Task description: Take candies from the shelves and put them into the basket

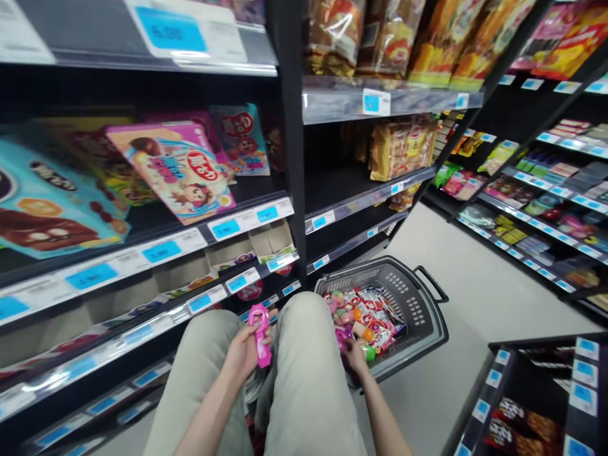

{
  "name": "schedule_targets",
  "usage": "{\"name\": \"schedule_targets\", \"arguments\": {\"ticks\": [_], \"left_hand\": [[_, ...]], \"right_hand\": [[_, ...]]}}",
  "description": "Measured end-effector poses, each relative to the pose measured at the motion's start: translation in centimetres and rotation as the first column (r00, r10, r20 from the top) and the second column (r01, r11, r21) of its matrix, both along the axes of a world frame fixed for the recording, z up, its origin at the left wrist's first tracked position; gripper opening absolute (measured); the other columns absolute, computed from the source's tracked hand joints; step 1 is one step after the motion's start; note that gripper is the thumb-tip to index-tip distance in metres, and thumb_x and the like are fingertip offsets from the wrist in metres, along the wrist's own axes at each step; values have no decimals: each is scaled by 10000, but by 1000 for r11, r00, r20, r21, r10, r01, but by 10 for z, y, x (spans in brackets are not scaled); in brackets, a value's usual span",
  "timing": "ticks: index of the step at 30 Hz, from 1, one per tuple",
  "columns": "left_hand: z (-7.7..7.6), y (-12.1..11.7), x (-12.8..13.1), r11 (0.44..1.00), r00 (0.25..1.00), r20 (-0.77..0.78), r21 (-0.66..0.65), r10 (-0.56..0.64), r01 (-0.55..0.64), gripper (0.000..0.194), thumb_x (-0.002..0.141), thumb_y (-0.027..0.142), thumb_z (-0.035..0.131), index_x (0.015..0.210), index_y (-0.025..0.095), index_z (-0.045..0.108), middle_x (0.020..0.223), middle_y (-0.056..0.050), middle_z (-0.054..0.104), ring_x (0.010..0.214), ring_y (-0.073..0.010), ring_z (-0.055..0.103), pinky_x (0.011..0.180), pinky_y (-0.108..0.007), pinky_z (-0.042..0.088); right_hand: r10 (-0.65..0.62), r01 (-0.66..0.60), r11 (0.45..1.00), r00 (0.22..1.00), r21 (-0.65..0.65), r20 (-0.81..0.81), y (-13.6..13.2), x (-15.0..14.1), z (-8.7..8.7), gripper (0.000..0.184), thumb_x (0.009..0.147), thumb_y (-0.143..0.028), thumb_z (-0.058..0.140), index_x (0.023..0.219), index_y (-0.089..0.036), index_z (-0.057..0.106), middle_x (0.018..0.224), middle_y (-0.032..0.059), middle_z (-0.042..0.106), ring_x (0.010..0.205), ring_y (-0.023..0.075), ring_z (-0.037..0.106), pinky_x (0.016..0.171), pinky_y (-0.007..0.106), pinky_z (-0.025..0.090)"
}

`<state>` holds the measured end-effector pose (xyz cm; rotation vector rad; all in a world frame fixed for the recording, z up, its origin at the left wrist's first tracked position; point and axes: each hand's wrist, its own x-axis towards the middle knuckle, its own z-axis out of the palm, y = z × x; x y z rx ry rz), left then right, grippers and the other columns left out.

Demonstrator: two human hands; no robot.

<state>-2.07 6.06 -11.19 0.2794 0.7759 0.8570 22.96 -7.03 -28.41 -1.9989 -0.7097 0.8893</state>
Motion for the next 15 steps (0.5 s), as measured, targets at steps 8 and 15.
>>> {"name": "schedule_targets", "arguments": {"ticks": [8, 15], "left_hand": [[15, -8, 9, 988, 976, -172, 104, 131, -114, 335, 656, 124, 687, 981, 158, 611, 903, -45, 670, 742, -166, 640, 721, -292, 539], [104, -50, 35, 989, 988, -147, 136, -44, 64, 388, 601, 186, 764, 956, 180, 605, 740, -3, 582, 640, -123, 564, 596, -235, 471]], "right_hand": [[-45, 43, 998, 998, 48, 41, -5, -1, 33, 79, 723, -188, 578, 736, -171, 654, 748, 79, 658, 800, 260, 604, 823, 425, 405], [183, -72, 930, 941, 360, -284, -26, -45, 186, 337, 816, -470, 500, 936, -182, 628, 829, 92, 672, 722, 223, 626, 691, 343, 479]]}}
